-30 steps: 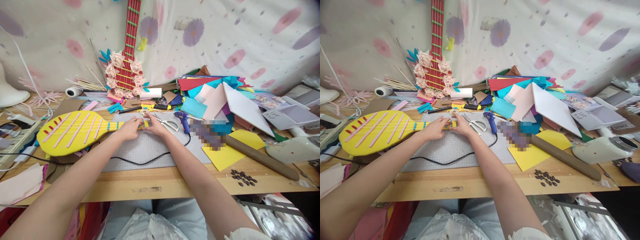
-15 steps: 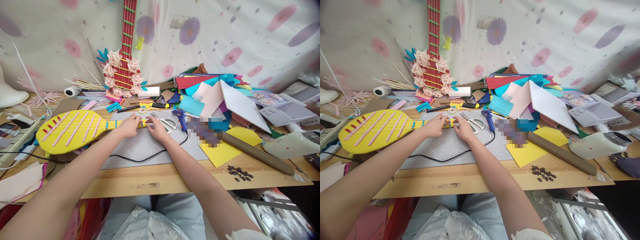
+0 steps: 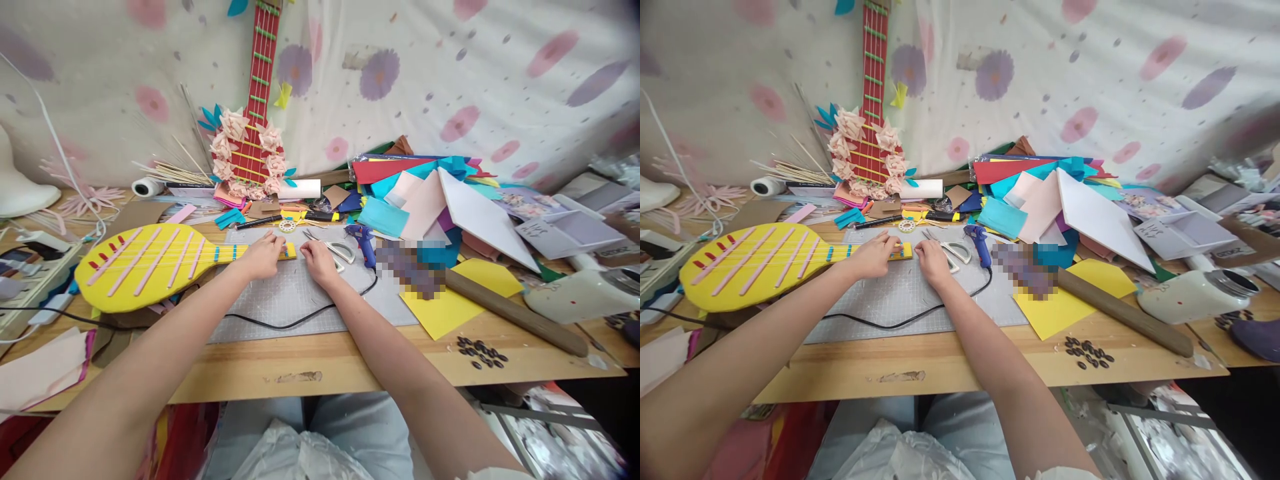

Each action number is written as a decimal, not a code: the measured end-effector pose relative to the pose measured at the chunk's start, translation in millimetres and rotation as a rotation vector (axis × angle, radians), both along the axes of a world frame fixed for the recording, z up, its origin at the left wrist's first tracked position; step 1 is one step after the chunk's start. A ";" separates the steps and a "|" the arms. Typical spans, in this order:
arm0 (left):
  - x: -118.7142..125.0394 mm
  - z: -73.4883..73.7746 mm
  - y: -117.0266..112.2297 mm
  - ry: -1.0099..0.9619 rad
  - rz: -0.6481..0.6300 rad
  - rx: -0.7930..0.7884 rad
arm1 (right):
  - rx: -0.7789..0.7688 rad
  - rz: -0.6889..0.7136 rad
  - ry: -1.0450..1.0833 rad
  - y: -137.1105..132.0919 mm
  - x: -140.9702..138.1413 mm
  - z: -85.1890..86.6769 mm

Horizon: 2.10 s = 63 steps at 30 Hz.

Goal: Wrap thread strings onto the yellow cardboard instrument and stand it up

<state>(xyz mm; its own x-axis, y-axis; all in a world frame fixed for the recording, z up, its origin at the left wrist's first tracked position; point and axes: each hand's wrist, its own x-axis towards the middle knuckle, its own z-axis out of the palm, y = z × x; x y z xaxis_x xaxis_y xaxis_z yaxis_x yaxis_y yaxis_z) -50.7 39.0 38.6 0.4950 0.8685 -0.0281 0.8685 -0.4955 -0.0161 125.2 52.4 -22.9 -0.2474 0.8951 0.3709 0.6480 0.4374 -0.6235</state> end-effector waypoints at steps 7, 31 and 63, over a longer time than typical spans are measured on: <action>0.2 3.1 0.7 -0.020 0.038 -0.042 | -0.088 -0.151 -0.033 15.7 5.7 10.9; -3.7 -2.4 7.7 -0.096 0.060 -0.066 | -0.162 -0.313 -0.614 79.3 11.9 23.9; -38.8 6.1 5.1 0.038 0.279 -0.153 | 0.025 -0.124 -0.076 9.0 19.7 -3.2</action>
<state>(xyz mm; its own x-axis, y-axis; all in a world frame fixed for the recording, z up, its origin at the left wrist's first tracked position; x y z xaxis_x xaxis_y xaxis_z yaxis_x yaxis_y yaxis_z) -89.5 44.1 44.7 0.2342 0.9547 -0.1833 0.9714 -0.2373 0.0052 144.8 61.4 -26.1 -0.1636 0.9114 0.3777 0.7427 0.3657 -0.5610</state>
